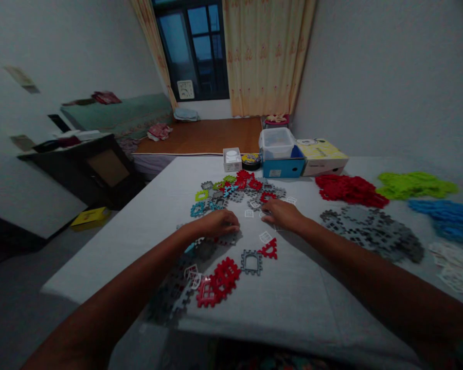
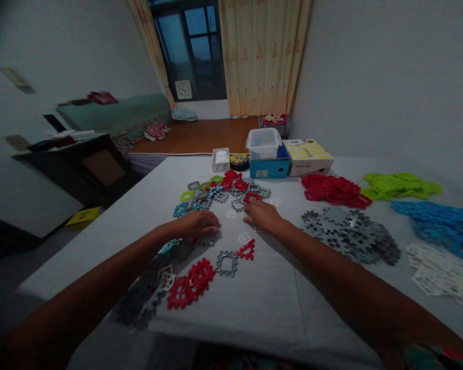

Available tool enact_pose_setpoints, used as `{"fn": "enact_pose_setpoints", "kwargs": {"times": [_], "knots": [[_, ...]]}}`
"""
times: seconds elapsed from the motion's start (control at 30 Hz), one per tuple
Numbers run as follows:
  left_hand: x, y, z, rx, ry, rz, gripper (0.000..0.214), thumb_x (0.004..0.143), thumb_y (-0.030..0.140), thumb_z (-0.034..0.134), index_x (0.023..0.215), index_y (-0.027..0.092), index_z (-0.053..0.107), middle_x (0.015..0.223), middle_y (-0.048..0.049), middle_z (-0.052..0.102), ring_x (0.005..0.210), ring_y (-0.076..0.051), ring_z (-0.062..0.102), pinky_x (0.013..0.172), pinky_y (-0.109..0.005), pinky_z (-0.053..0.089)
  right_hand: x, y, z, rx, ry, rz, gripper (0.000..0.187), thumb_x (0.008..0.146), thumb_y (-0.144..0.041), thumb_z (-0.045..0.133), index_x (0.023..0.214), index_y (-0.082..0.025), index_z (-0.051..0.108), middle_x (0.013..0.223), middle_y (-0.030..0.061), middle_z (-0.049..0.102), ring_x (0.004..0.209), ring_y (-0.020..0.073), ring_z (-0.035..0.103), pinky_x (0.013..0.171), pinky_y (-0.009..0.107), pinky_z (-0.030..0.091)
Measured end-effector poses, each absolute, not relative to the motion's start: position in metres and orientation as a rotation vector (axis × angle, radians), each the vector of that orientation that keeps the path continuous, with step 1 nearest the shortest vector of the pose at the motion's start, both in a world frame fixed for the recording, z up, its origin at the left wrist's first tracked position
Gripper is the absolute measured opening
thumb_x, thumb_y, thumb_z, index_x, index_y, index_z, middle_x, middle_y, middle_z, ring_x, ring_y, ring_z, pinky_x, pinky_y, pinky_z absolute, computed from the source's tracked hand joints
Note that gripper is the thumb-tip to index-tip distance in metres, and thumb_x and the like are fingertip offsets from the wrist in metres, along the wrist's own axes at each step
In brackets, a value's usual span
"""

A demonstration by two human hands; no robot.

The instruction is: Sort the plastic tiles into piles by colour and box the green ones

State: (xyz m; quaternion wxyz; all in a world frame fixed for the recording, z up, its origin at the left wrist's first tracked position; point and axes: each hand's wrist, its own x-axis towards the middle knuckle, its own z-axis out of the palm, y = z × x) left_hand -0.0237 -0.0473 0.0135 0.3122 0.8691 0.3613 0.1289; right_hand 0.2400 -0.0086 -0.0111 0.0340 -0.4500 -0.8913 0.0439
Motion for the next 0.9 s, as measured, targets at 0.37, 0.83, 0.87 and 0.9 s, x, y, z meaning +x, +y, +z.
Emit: {"fn": "enact_pose_setpoints", "kwargs": {"times": [0.37, 0.83, 0.87, 0.9], "knots": [[0.024, -0.011, -0.005, 2.539, 1.378, 0.280, 0.031, 0.073, 0.031, 0.069, 0.102, 0.018, 0.070, 0.103, -0.0118, 0.066, 0.090, -0.025, 0.062, 0.077, -0.029, 0.044, 0.244, 0.005, -0.012, -1.520, -2.674, 0.269, 0.026, 0.080, -0.030, 0.063, 0.104, -0.021, 0.062, 0.101, 0.0071, 0.069, 0.088, 0.0202, 0.062, 0.066, 0.025, 0.039], [0.022, -0.009, -0.001, 2.642, 1.460, 0.222, 0.020, 0.083, 0.020, 0.051, 0.075, 0.014, 0.068, 0.083, -0.0112, 0.065, 0.073, -0.020, 0.059, 0.069, -0.028, 0.042, 0.245, 0.005, -0.002, -1.397, -2.682, 0.346, 0.028, 0.072, -0.021, 0.069, 0.100, -0.018, 0.066, 0.098, 0.0063, 0.069, 0.085, 0.0184, 0.061, 0.066, 0.024, 0.037], [0.018, -0.008, -0.001, 2.626, 1.458, 0.258, 0.020, 0.082, 0.020, 0.051, 0.073, 0.014, 0.067, 0.080, -0.0101, 0.065, 0.071, -0.018, 0.058, 0.068, -0.027, 0.041, 0.246, 0.002, 0.002, -1.371, -2.701, 0.393, 0.022, 0.074, -0.021, 0.068, 0.096, -0.018, 0.067, 0.094, 0.0053, 0.070, 0.083, 0.0179, 0.061, 0.065, 0.024, 0.037], [0.015, -0.007, -0.001, 2.601, 1.453, 0.281, 0.020, 0.081, 0.020, 0.051, 0.071, 0.014, 0.067, 0.076, -0.0086, 0.065, 0.069, -0.017, 0.056, 0.066, -0.026, 0.040, 0.247, -0.003, 0.006, -1.329, -2.718, 0.449, 0.017, 0.076, -0.022, 0.067, 0.092, -0.019, 0.069, 0.091, 0.0046, 0.070, 0.081, 0.0175, 0.061, 0.065, 0.023, 0.036]]}}
